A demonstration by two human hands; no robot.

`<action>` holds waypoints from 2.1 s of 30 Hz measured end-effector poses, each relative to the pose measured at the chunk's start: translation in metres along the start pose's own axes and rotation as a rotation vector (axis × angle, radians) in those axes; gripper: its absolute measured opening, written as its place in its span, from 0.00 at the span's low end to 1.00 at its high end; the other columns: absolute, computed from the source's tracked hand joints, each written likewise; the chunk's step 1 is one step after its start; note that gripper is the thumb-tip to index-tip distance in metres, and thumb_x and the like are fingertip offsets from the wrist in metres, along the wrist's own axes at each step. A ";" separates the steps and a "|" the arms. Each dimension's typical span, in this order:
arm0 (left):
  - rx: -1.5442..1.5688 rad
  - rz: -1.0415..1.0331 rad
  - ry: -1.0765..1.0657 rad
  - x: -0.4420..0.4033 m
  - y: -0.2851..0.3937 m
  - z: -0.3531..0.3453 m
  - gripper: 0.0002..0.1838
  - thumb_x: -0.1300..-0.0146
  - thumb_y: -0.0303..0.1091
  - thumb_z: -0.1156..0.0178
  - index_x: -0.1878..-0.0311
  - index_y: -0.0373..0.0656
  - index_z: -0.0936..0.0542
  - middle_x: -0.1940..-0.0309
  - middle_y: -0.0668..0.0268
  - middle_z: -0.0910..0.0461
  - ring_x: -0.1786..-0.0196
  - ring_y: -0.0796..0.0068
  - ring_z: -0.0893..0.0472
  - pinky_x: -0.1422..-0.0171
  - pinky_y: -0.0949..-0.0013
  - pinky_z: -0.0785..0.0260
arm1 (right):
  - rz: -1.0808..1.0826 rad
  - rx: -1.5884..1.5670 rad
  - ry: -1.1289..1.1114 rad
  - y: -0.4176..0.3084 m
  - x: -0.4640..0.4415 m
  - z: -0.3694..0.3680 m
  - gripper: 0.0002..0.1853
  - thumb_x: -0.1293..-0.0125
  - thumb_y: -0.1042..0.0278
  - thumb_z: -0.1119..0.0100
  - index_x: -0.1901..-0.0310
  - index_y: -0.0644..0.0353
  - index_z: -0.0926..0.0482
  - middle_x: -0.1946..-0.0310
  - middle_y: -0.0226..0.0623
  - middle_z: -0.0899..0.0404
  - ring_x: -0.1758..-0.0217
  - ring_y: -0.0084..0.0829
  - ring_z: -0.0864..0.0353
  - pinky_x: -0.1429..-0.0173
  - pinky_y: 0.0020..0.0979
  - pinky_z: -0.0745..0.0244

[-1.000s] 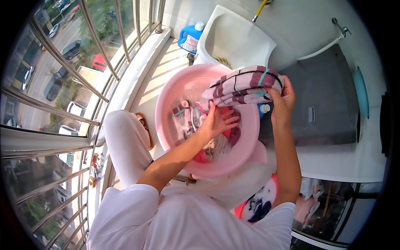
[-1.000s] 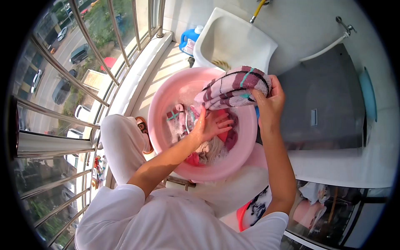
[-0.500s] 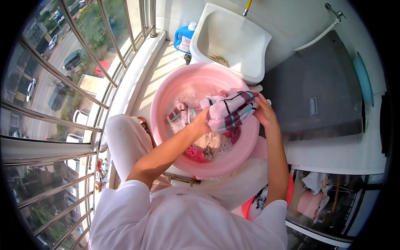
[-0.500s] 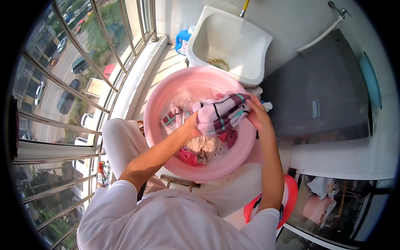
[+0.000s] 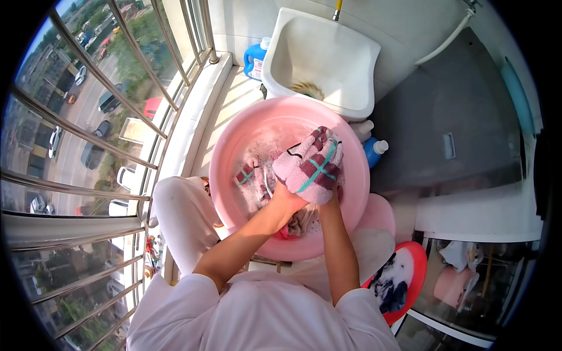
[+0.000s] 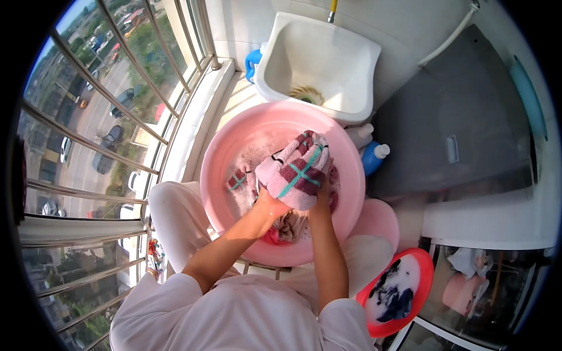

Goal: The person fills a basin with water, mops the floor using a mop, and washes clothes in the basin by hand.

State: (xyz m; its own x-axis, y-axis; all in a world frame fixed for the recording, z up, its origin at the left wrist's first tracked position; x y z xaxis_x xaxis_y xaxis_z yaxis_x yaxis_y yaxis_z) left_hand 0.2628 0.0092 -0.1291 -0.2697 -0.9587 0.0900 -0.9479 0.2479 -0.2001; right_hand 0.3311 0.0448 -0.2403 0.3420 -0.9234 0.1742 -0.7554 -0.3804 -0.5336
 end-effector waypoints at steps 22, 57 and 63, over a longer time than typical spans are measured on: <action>-1.725 0.162 0.252 -0.037 0.070 0.103 0.25 0.49 0.37 0.34 0.48 0.39 0.26 0.59 0.64 0.21 0.59 0.75 0.22 0.52 0.73 0.30 | 0.133 1.328 0.043 -0.025 -0.096 0.004 0.20 0.41 0.69 0.44 0.47 0.65 0.32 0.60 0.39 0.24 0.60 0.28 0.25 0.56 0.29 0.29; -1.491 -0.700 0.182 -0.006 0.082 0.005 0.07 0.56 0.25 0.40 0.71 0.39 0.26 0.74 0.65 0.25 0.71 0.71 0.27 0.65 0.72 0.34 | -0.031 0.093 0.355 -0.004 -0.006 0.017 0.11 0.38 0.64 0.45 0.56 0.58 0.26 0.57 0.31 0.26 0.53 0.26 0.26 0.48 0.30 0.30; -2.162 -0.825 -0.188 -0.004 0.048 -0.039 0.11 0.69 0.28 0.39 0.78 0.38 0.27 0.76 0.60 0.29 0.70 0.55 0.30 0.66 0.63 0.35 | -0.259 0.255 0.325 0.002 0.003 -0.011 0.17 0.34 0.62 0.56 0.48 0.62 0.30 0.53 0.37 0.27 0.52 0.31 0.25 0.50 0.33 0.26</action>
State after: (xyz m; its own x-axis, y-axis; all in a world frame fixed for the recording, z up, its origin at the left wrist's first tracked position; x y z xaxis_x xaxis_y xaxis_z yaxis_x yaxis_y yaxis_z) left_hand 0.2118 0.0306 -0.1011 0.0212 -0.8633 -0.5042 0.4248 -0.4488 0.7862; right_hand 0.3251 0.0408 -0.2318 0.2776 -0.7833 0.5562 -0.4933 -0.6131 -0.6171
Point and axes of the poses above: each hand's wrist, its own x-axis away from the middle knuckle, its own z-axis out of the back of the hand, y = z × x, the point moved 8 cm from there along -x, towards the middle knuckle
